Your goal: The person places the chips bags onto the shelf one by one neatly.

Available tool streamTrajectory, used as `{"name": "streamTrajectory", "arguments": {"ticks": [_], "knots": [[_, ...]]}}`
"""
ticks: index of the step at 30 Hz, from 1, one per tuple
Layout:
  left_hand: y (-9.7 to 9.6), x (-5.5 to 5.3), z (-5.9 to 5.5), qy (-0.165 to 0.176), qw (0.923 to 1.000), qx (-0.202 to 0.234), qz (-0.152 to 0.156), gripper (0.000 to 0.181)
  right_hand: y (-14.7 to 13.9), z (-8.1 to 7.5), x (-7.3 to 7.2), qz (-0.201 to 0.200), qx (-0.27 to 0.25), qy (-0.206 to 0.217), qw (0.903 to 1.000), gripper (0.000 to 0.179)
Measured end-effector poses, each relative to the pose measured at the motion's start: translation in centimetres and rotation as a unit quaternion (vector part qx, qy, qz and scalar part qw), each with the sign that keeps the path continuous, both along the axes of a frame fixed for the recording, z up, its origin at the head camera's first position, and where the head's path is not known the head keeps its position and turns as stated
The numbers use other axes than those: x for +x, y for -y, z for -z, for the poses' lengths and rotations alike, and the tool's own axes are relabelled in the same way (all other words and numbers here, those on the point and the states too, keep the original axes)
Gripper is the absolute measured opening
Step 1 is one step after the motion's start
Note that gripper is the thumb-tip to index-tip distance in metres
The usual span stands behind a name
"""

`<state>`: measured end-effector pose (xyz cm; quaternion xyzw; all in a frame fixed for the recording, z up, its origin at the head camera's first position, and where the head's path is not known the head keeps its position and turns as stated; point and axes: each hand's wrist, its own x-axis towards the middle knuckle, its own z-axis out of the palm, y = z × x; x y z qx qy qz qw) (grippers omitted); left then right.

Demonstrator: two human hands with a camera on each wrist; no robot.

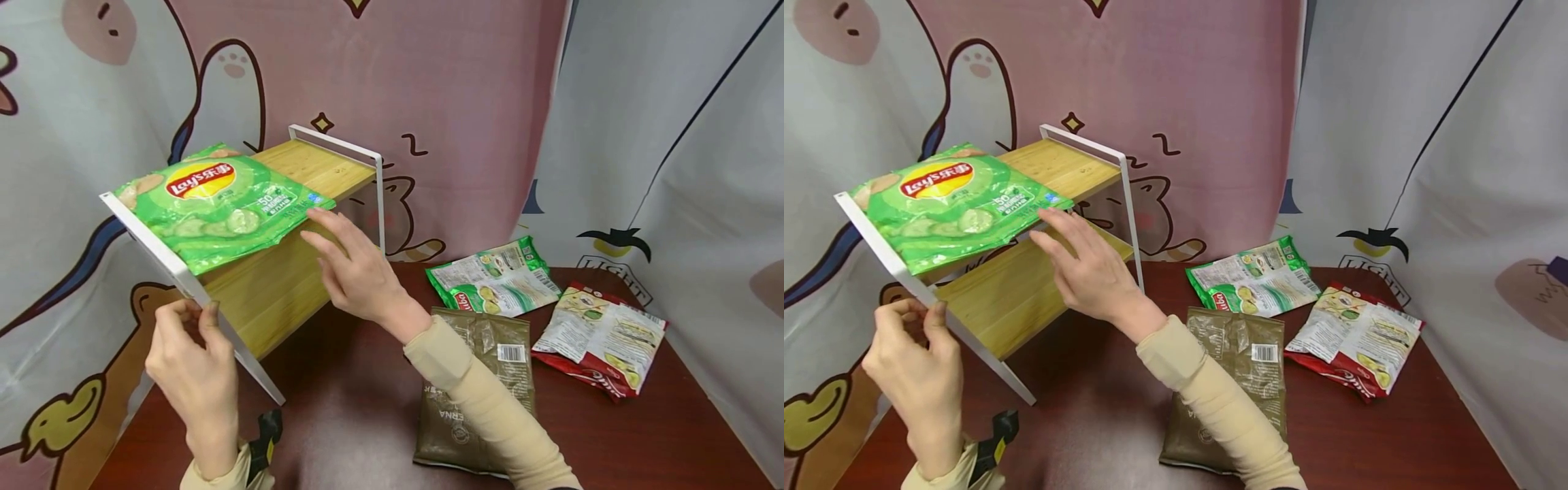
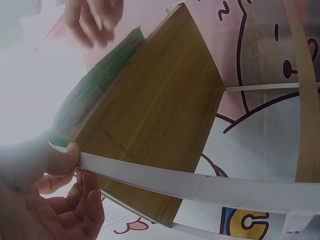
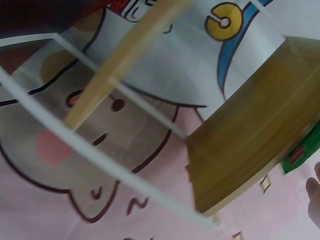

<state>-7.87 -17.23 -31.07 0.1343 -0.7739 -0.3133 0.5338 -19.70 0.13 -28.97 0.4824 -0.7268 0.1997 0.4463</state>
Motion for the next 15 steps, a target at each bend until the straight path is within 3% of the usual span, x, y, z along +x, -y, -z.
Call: {"name": "streamTrajectory", "arguments": {"ticks": [8,15], "knots": [[0.0,0.0,0.0,-0.001,1.0000,0.002,-0.001,0.030,-3.5,2.9,-0.8,0.035,-0.016,0.038,0.9985,0.031],[0.0,0.1,-0.1,0.005,0.9999,-0.009,0.000,0.029,-7.0,6.7,-1.0,0.071,0.091,0.109,0.9873,0.026]]}}
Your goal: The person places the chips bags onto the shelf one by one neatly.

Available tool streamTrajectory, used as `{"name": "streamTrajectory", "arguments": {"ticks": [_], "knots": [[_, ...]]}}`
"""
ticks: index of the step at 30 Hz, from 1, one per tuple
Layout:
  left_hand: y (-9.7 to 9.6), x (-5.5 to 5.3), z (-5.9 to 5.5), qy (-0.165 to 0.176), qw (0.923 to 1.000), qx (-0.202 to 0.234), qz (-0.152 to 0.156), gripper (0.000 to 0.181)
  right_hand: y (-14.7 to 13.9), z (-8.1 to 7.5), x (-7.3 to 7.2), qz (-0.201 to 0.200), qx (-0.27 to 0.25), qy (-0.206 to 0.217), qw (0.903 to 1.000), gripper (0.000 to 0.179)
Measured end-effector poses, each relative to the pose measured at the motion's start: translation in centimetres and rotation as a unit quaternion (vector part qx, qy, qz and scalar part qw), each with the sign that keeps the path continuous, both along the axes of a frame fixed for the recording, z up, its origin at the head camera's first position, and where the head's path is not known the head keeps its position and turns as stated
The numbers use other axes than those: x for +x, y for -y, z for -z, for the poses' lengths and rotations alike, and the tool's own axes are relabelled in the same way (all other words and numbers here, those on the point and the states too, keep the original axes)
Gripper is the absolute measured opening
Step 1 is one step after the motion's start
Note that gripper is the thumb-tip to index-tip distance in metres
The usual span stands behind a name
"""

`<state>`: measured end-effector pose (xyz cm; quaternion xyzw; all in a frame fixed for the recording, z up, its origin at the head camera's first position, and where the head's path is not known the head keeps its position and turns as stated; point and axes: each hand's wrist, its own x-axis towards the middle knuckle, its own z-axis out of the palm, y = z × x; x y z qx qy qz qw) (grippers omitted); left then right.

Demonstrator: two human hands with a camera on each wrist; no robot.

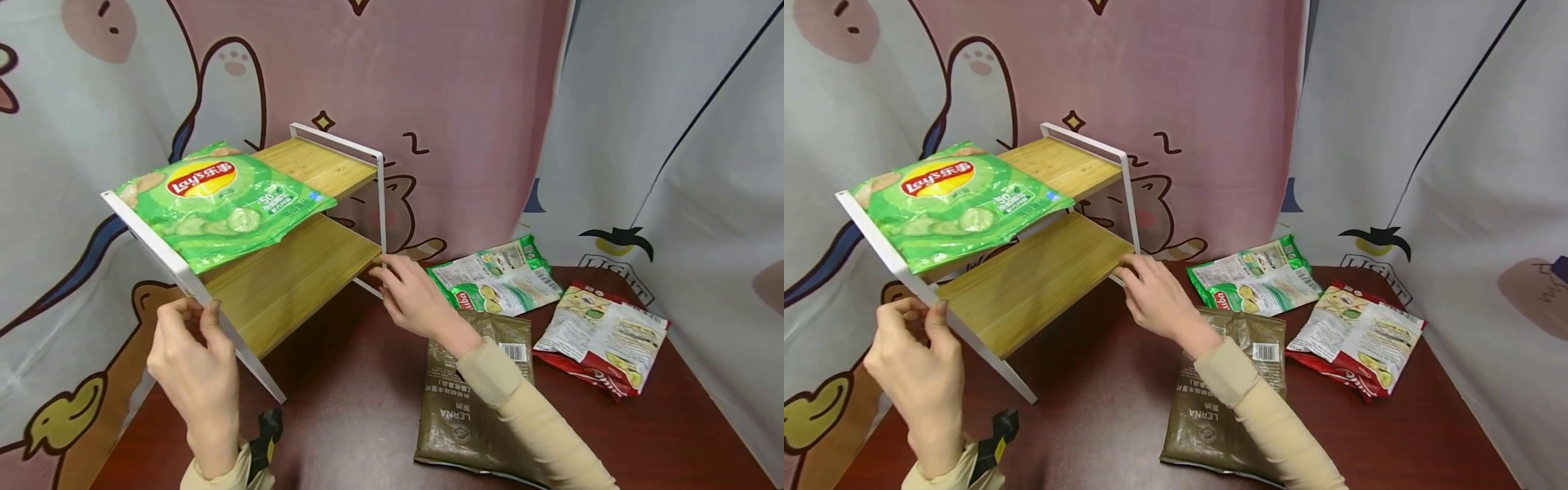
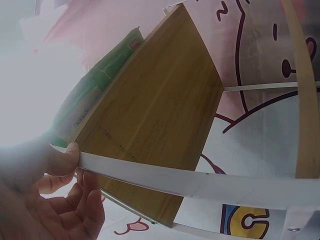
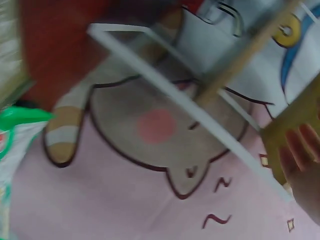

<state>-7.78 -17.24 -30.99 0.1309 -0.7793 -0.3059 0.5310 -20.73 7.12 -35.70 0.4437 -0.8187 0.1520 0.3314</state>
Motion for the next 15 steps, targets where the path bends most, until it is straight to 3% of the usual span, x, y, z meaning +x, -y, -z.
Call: {"name": "streamTrajectory", "arguments": {"ticks": [9,12,15], "knots": [[0.1,0.0,0.0,0.001,1.0000,0.004,-0.001,0.029,-3.9,4.2,1.4,-0.008,0.141,0.085,0.9863,0.026],[0.1,0.0,0.0,0.003,1.0000,-0.001,-0.002,0.028,-5.0,5.3,2.1,-0.012,0.178,0.120,0.9766,0.030],[0.2,0.0,0.0,0.004,0.9999,-0.009,-0.002,0.029,-6.1,6.3,2.7,-0.023,0.219,0.167,0.9610,0.034]]}}
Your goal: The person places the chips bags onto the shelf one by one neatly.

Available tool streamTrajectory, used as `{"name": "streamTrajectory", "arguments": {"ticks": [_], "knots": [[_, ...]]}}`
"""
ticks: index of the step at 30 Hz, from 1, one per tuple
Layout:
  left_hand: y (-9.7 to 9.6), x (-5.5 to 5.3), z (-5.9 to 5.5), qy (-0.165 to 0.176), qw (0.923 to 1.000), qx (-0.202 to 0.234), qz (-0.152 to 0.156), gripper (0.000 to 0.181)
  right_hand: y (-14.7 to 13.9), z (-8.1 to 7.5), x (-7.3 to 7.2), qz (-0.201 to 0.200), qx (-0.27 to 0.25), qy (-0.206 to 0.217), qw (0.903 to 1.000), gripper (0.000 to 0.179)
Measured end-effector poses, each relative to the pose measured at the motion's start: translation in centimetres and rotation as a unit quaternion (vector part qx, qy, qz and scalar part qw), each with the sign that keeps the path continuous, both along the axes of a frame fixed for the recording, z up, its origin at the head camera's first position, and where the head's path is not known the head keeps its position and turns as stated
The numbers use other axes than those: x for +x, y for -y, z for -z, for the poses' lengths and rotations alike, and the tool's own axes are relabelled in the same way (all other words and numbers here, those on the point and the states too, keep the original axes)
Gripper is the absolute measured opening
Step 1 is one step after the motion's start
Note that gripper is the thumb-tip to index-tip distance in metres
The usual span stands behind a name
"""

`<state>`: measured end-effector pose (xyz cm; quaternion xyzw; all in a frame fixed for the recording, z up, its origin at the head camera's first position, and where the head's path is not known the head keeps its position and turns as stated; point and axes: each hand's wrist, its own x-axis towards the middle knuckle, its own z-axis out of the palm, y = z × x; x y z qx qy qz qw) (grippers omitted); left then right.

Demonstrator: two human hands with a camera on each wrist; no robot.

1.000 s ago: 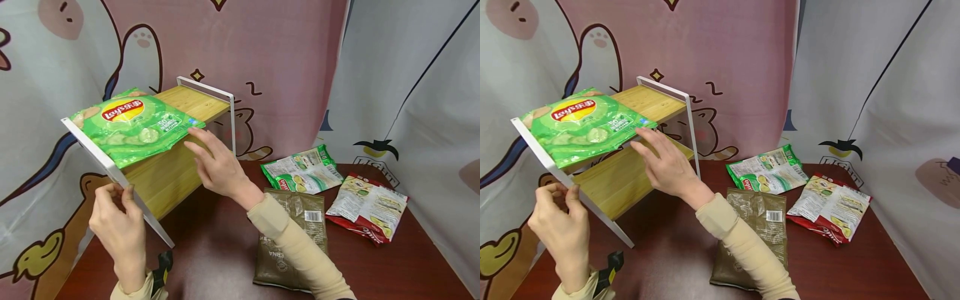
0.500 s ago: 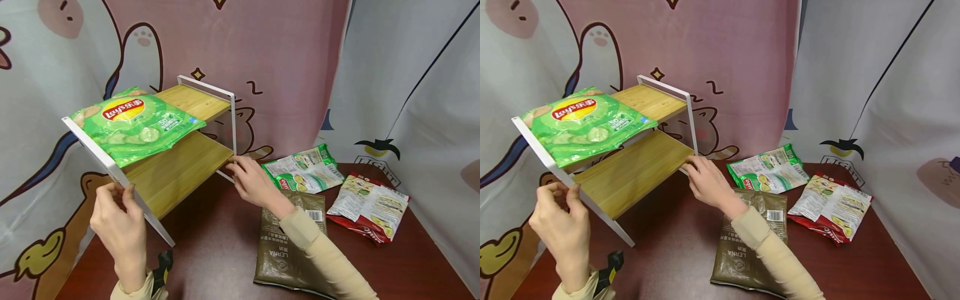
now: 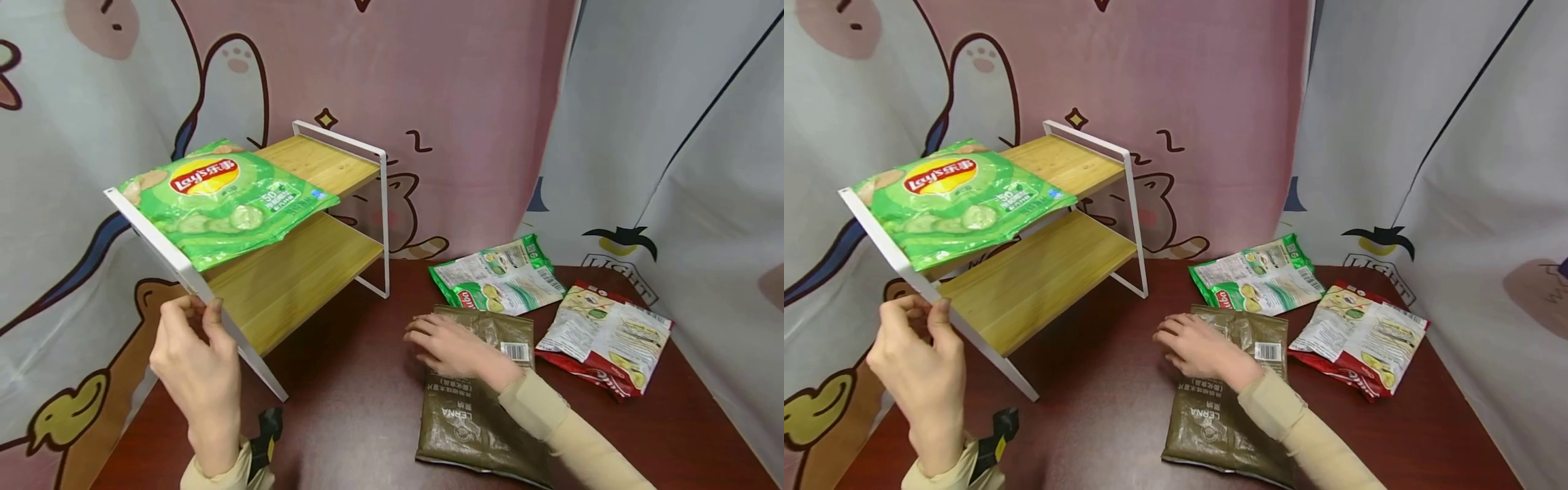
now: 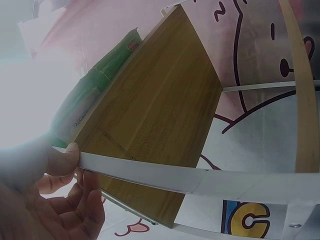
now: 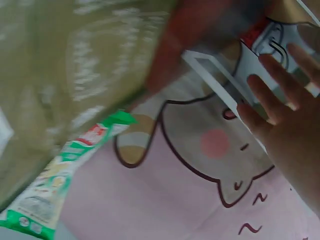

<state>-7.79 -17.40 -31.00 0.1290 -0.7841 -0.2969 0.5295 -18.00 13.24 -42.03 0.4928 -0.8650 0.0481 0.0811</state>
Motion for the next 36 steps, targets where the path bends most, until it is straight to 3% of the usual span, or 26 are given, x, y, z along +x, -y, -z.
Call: {"name": "streamTrajectory", "arguments": {"ticks": [7,12,20,30,36], "knots": [[-0.1,-0.1,0.0,-0.005,1.0000,0.007,0.000,0.029,-2.3,1.3,1.2,-0.010,0.097,0.124,0.9875,0.042],[-0.1,-0.1,0.0,0.000,1.0000,0.001,-0.001,0.028,-3.0,1.8,1.6,-0.005,0.140,0.154,0.9781,0.039],[-0.1,-0.1,0.0,-0.002,1.0000,0.005,-0.002,0.027,-2.9,3.0,1.9,-0.029,0.150,0.068,0.9860,0.051],[-0.1,0.0,0.1,-0.001,0.9999,0.015,-0.005,0.028,-2.2,4.1,2.0,-0.015,0.156,0.022,0.9873,0.049],[-0.1,0.0,0.1,0.001,1.0000,0.005,-0.003,0.027,-2.4,5.0,1.5,-0.059,0.091,-0.054,0.9927,0.039]]}}
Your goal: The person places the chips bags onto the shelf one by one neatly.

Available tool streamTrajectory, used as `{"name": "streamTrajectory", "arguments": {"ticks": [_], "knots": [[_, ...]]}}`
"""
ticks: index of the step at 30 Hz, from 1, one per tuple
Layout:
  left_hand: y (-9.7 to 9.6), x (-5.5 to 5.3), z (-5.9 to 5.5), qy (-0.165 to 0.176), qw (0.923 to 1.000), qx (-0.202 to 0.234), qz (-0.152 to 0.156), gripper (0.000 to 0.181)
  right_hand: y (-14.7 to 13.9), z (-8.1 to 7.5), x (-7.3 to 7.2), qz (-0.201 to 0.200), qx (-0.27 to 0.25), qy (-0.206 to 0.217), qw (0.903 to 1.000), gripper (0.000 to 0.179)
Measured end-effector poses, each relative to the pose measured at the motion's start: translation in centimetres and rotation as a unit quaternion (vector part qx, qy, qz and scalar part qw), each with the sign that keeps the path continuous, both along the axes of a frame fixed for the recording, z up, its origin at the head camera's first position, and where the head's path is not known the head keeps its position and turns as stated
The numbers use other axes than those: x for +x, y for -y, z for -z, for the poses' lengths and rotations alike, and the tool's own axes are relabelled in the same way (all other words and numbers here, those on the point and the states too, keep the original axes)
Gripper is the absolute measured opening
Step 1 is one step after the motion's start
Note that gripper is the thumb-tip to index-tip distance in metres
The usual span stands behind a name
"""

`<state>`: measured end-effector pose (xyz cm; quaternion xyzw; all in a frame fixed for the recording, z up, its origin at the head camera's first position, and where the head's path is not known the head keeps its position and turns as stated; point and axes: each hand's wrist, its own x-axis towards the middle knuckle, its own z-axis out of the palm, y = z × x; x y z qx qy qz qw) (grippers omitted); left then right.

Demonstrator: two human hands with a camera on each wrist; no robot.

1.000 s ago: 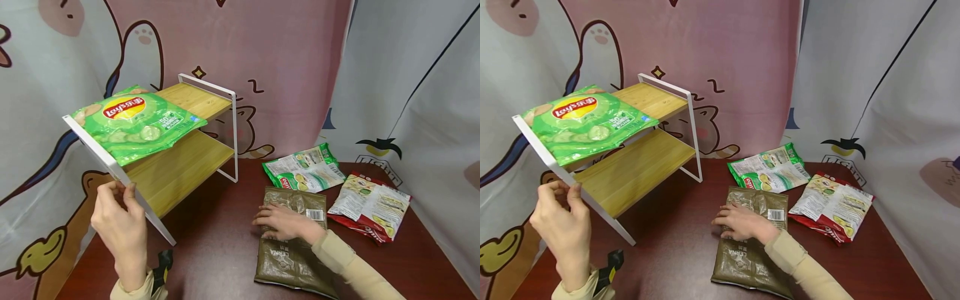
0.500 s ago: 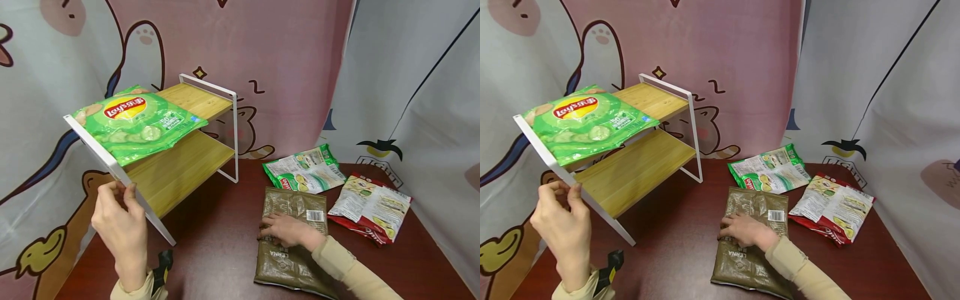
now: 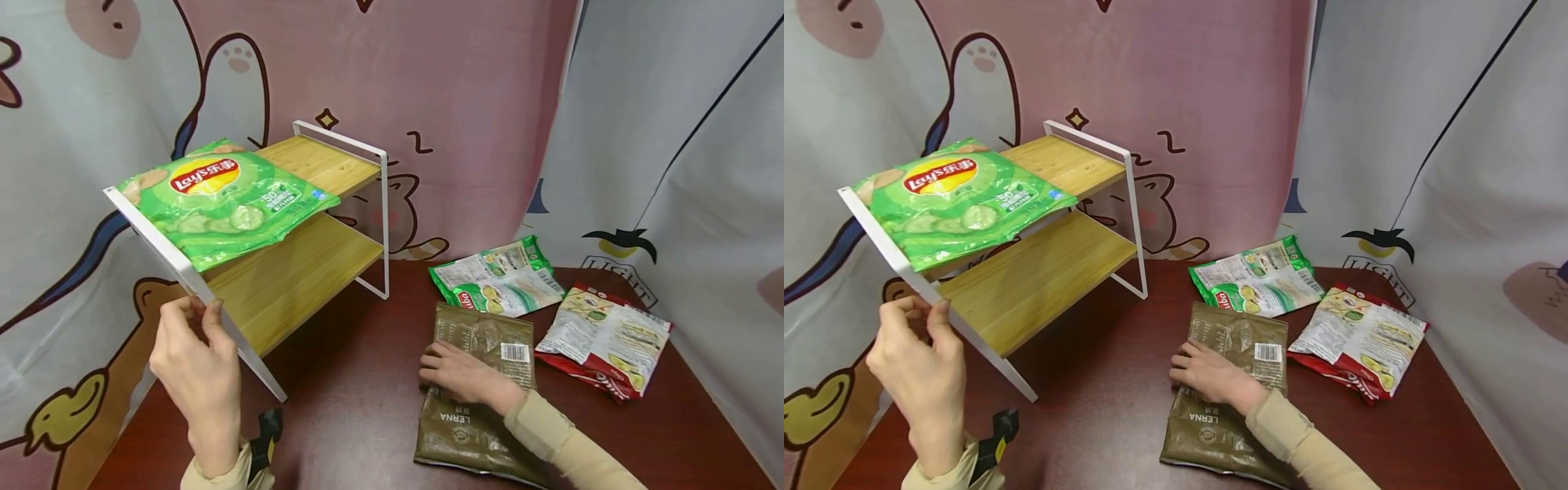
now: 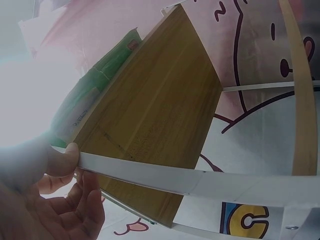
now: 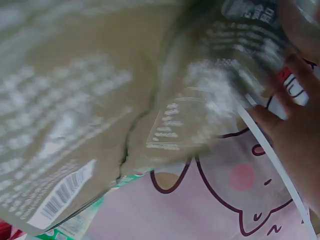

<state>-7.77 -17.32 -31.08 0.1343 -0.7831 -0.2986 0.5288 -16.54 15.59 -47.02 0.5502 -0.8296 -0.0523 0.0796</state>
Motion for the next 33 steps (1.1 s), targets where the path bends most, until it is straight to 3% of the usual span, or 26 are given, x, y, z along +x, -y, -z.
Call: {"name": "streamTrajectory", "arguments": {"ticks": [4,14,25,33], "knots": [[0.0,0.0,0.0,0.000,1.0000,-0.010,-0.001,0.028,-0.2,0.3,-0.4,-0.025,-0.041,-0.046,0.9978,0.023],[0.1,0.1,0.1,0.002,1.0000,-0.009,-0.002,0.027,-1.1,-1.8,-1.5,0.001,-0.119,-0.105,0.9873,0.012],[0.0,0.1,0.1,0.003,1.0000,-0.007,-0.002,0.026,-2.0,-4.0,-3.4,0.057,-0.236,-0.182,0.9529,0.019],[0.0,0.1,0.1,0.001,1.0000,-0.008,-0.002,0.027,-3.0,-5.5,-4.7,0.113,-0.280,-0.211,0.9296,0.029]]}}
